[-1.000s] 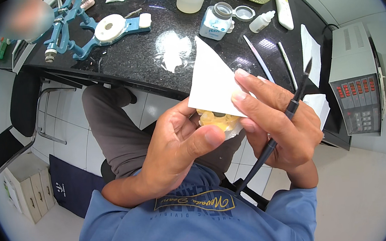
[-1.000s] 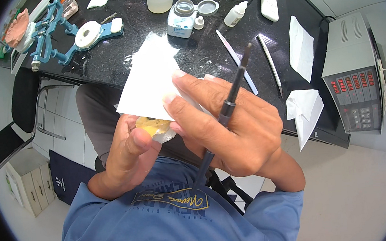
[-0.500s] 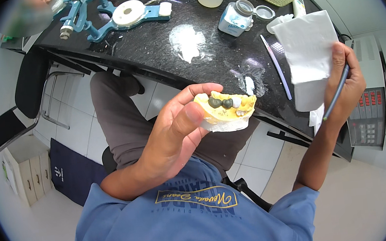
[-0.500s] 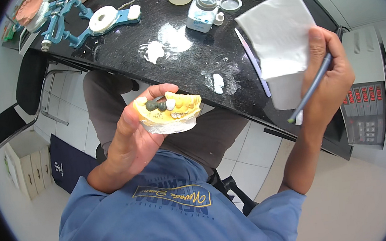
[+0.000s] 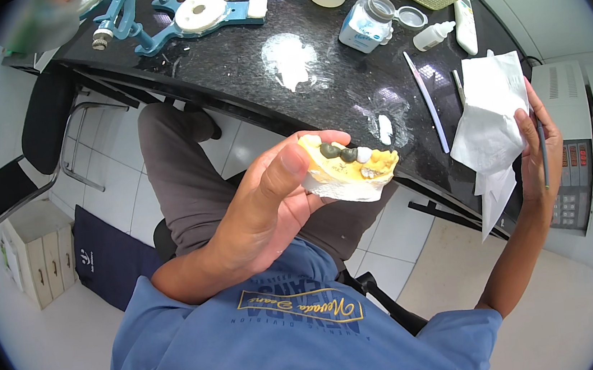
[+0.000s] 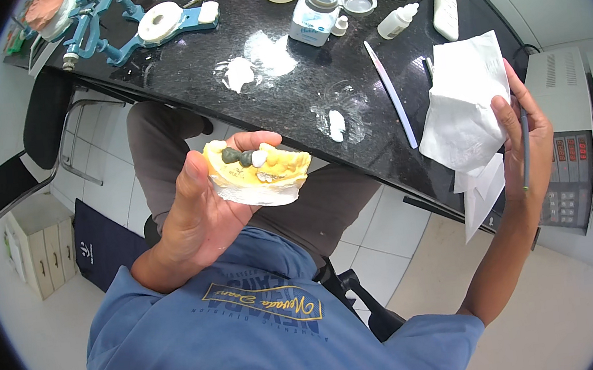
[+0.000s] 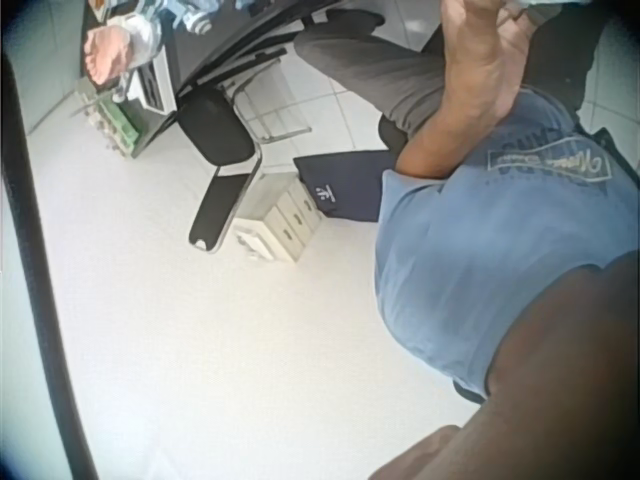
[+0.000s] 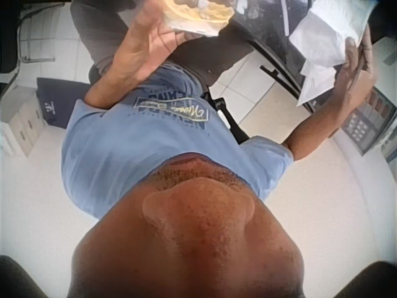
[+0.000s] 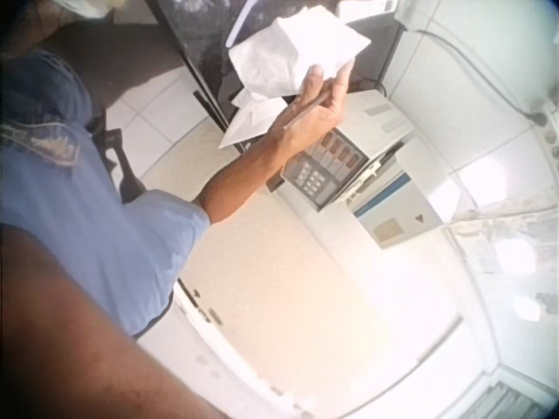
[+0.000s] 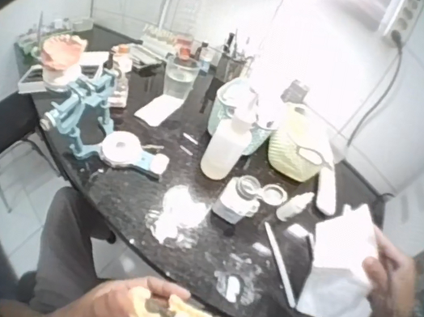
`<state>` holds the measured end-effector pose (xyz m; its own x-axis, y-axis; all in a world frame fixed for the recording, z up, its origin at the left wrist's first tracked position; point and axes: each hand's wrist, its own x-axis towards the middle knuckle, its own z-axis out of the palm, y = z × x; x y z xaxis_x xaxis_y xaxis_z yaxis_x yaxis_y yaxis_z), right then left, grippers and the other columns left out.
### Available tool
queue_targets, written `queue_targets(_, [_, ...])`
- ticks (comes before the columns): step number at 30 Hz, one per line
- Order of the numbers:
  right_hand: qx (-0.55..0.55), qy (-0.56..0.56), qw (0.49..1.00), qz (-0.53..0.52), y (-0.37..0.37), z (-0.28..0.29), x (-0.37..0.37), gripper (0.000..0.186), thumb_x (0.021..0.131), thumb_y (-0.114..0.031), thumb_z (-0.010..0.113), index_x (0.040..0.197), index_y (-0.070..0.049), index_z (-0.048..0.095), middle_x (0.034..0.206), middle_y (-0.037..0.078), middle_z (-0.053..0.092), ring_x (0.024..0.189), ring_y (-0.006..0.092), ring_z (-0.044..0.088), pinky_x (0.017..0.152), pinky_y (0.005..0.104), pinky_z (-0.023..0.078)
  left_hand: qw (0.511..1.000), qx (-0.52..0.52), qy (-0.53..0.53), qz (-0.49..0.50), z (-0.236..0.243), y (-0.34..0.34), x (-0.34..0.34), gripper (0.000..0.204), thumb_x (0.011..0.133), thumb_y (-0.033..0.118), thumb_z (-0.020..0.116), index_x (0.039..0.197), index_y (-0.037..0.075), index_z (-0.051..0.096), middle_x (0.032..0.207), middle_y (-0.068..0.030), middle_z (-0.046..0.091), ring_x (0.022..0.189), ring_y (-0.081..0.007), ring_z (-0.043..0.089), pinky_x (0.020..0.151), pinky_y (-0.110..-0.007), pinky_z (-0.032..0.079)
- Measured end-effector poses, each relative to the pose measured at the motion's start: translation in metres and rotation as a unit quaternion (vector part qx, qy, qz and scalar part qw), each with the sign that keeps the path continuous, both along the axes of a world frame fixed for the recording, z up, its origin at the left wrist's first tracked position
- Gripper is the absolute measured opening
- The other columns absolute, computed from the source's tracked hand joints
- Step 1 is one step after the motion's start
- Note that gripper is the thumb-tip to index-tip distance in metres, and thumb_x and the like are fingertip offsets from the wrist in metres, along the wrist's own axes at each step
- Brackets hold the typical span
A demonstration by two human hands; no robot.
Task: The person applies a white substance to a dental model using a fine brush and a small metal tool, then wipes the model with a white paper cloth.
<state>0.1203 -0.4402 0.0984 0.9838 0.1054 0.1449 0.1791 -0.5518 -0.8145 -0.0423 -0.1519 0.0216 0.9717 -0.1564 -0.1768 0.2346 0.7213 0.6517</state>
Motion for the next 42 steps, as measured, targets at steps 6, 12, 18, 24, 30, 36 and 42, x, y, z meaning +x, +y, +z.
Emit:
queue_targets(6, [-0.041,0.008,0.997,-0.063,-0.008,-0.013,-0.005,0.050,0.084,-0.008,0.069,0.131,-0.003,0.052,0.111,0.009,0.063,0.095,0.0102,0.056,0.088,0.0215,0.042,1.000,-0.005,0.012,0.002,0.004,-0.001,-0.001,0.089,0.084,0.067,0.048,0.130,-0.009,0.037,0.120,-0.0194,0.055,0.115,-0.0231,0.055,0.100,-0.036,0.043])
queue_targets(12, [-0.119,-0.105,0.982,-0.104,-0.039,-0.040,0.006,0.046,0.080,-0.011,0.072,0.125,-0.007,0.059,0.110,0.012,0.066,0.083,0.0084,0.060,0.075,0.0206,0.046,1.000,-0.007,0.008,-0.006,0.004,-0.001,-0.001,0.089,0.085,0.067,0.047,0.130,-0.009,0.037,0.121,-0.0200,0.054,0.115,-0.0232,0.055,0.100,-0.036,0.043])
queue_targets(18, [-0.129,-0.049,0.990,-0.010,-0.052,-0.048,0.003,0.040,0.080,-0.009,0.071,0.119,-0.005,0.063,0.110,0.012,0.066,0.085,0.0107,0.060,0.077,0.0228,0.048,1.000,-0.007,0.014,-0.004,0.007,-0.001,-0.002,0.089,0.085,0.067,0.046,0.131,-0.009,0.037,0.121,-0.0203,0.054,0.115,-0.0231,0.055,0.101,-0.037,0.043])
queue_targets(24, [-0.231,-0.049,0.971,0.025,-0.043,-0.034,-0.007,0.037,0.078,-0.006,0.071,0.114,-0.005,0.065,0.094,0.008,0.065,0.091,0.0165,0.061,0.086,0.0284,0.048,1.000,-0.018,0.016,-0.003,0.006,-0.001,-0.001,0.088,0.085,0.066,0.048,0.130,-0.009,0.037,0.122,-0.0201,0.053,0.116,-0.0230,0.054,0.101,-0.037,0.042])
queue_targets(30, [-0.255,-0.186,0.949,-0.020,-0.046,-0.012,-0.006,0.016,0.084,-0.013,0.068,0.096,-0.002,0.067,0.102,0.008,0.066,0.092,0.0156,0.060,0.082,0.0281,0.047,0.997,-0.072,-0.004,0.023,-0.002,-0.007,0.001,0.071,0.086,0.049,0.062,0.128,-0.004,0.039,0.117,-0.0166,0.055,0.112,-0.0181,0.054,0.101,-0.032,0.040])
queue_targets(36, [-0.175,-0.192,0.960,-0.103,-0.012,0.017,-0.022,0.021,0.084,-0.016,0.070,0.100,-0.003,0.069,0.093,0.009,0.067,0.084,0.0108,0.061,0.076,0.0249,0.048,0.998,-0.036,-0.037,0.040,-0.002,-0.009,0.000,0.074,0.083,0.044,0.069,0.130,-0.004,0.037,0.115,-0.0148,0.056,0.111,-0.0163,0.055,0.100,-0.031,0.040])
queue_targets(42, [-0.048,-0.138,0.988,0.052,0.059,0.016,-0.051,0.022,0.080,-0.019,0.076,0.093,-0.002,0.070,0.071,-0.002,0.062,0.064,0.0024,0.053,0.057,0.0149,0.038,0.997,-0.008,-0.055,0.055,-0.002,-0.013,-0.004,0.077,0.082,0.044,0.070,0.131,-0.004,0.036,0.114,-0.0152,0.057,0.109,-0.0175,0.056,0.097,-0.032,0.044])
